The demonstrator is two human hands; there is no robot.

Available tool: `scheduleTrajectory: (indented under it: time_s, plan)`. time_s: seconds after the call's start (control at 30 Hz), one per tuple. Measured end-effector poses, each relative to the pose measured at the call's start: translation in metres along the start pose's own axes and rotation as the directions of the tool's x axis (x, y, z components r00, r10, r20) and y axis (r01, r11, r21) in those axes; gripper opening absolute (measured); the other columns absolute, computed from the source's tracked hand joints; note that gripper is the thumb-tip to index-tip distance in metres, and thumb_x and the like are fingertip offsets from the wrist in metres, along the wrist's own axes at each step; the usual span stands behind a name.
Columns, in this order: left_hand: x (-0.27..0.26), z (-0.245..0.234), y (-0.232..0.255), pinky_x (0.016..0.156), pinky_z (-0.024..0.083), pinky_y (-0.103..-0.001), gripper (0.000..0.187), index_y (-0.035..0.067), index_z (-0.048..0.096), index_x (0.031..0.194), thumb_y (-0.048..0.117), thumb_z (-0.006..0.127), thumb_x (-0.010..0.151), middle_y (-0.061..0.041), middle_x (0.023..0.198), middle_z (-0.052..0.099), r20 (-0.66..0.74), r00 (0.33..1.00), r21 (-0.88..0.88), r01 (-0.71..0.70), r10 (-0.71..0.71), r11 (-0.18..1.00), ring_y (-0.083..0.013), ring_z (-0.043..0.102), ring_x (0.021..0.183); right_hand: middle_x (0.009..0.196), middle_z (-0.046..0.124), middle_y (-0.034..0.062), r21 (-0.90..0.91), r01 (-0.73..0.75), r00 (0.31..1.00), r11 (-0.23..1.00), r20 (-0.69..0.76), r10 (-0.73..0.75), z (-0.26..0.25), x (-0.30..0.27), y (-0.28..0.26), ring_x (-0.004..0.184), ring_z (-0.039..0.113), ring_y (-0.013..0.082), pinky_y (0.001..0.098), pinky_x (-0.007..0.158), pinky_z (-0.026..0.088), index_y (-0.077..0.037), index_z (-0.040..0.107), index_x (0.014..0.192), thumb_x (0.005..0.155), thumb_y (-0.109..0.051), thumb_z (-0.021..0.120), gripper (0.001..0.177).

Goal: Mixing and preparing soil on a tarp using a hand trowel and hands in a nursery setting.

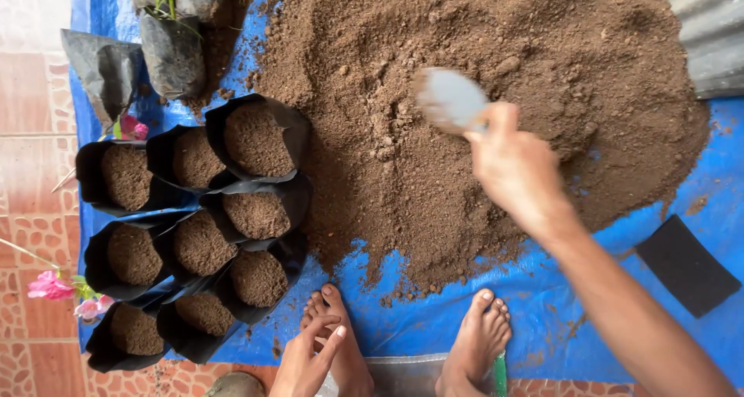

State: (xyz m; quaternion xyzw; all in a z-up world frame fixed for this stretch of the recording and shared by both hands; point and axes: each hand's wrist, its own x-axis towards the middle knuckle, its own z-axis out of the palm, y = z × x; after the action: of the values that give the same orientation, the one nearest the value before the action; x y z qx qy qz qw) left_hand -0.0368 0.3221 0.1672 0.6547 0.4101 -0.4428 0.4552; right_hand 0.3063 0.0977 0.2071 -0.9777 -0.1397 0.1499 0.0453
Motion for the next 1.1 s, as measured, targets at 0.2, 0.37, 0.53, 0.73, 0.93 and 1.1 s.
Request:
scheduleTrajectory:
  time_s: [0.2, 0.37, 0.53, 0.73, 0.93, 1.1]
  plan:
    - [0.001, 0.0, 0.019, 0.082, 0.055, -0.029, 0.042, 0.03, 0.074, 0.123, 0.054, 0.06, 0.092, 0.004, 0.103, 0.082, -0.007, 1.0, 0.073, -0.006, 0.006, 0.997, -0.0162, 0.072, 0.084, 0.068, 0.069, 0.0209, -0.017, 0.202, 0.976, 0.979, 0.092, -0.199, 0.04, -0.005, 0.003, 0.063, 0.071, 0.0481, 0.0587, 0.049, 0.056, -0.012, 0.057, 0.123, 0.103, -0.007, 0.043, 0.024]
    - [0.021, 0.0, -0.015, 0.086, 0.058, -0.028, 0.048, 0.034, 0.075, 0.126, 0.057, 0.06, 0.087, 0.006, 0.109, 0.084, -0.074, 0.997, 0.084, -0.023, 0.03, 0.996, -0.0139, 0.078, 0.093, 0.121, 0.076, 0.0026, -0.147, 0.124, 0.988, 0.981, 0.107, -0.108, 0.034, -0.031, 0.111, 0.088, 0.076, 0.0408, 0.0563, 0.079, 0.059, -0.026, 0.076, 0.123, 0.103, -0.026, 0.042, 0.039]
    - [0.018, -0.003, -0.006, 0.087, 0.055, -0.029, 0.045, 0.035, 0.075, 0.124, 0.058, 0.061, 0.087, 0.004, 0.111, 0.082, -0.063, 0.998, 0.09, -0.001, 0.007, 0.996, -0.0156, 0.078, 0.093, 0.126, 0.073, 0.0112, 0.18, -0.025, 0.999, 0.983, 0.025, 0.021, 0.018, -0.035, 0.135, 0.112, 0.068, 0.038, 0.0478, 0.092, 0.049, -0.016, 0.074, 0.129, 0.107, -0.023, 0.045, 0.037]
    - [0.011, -0.004, 0.011, 0.085, 0.058, -0.028, 0.042, 0.032, 0.075, 0.122, 0.054, 0.063, 0.088, 0.001, 0.102, 0.083, -0.061, 0.996, 0.076, -0.059, 0.063, 0.995, -0.0148, 0.077, 0.092, 0.13, 0.073, 0.007, 0.342, -0.122, 0.977, 0.932, 0.205, 0.053, 0.054, -0.067, 0.129, 0.126, 0.065, 0.0264, 0.0396, 0.102, 0.047, -0.012, 0.073, 0.129, 0.101, -0.026, 0.047, 0.041]
    - [0.002, -0.013, 0.001, 0.088, 0.055, -0.03, 0.047, 0.037, 0.074, 0.127, 0.058, 0.059, 0.087, 0.006, 0.112, 0.083, -0.047, 0.995, 0.063, 0.096, -0.093, 0.993, -0.0155, 0.077, 0.095, 0.134, 0.075, -0.001, 0.061, -0.408, 0.805, 0.911, 0.495, 0.327, 0.025, -0.136, 0.219, 0.121, 0.069, 0.0205, 0.0344, 0.096, 0.049, -0.034, 0.073, 0.134, 0.1, -0.043, 0.048, 0.043]
    - [0.006, -0.012, -0.003, 0.083, 0.056, -0.026, 0.04, 0.036, 0.074, 0.119, 0.055, 0.062, 0.087, 0.004, 0.098, 0.085, -0.086, 0.992, 0.033, 0.09, -0.087, 0.995, -0.0147, 0.078, 0.079, 0.135, 0.074, -0.003, 0.258, -0.19, 0.93, 0.947, 0.358, 0.089, 0.084, -0.103, 0.202, 0.126, 0.068, 0.0143, 0.0301, 0.104, 0.046, -0.026, 0.075, 0.131, 0.101, -0.038, 0.05, 0.041]
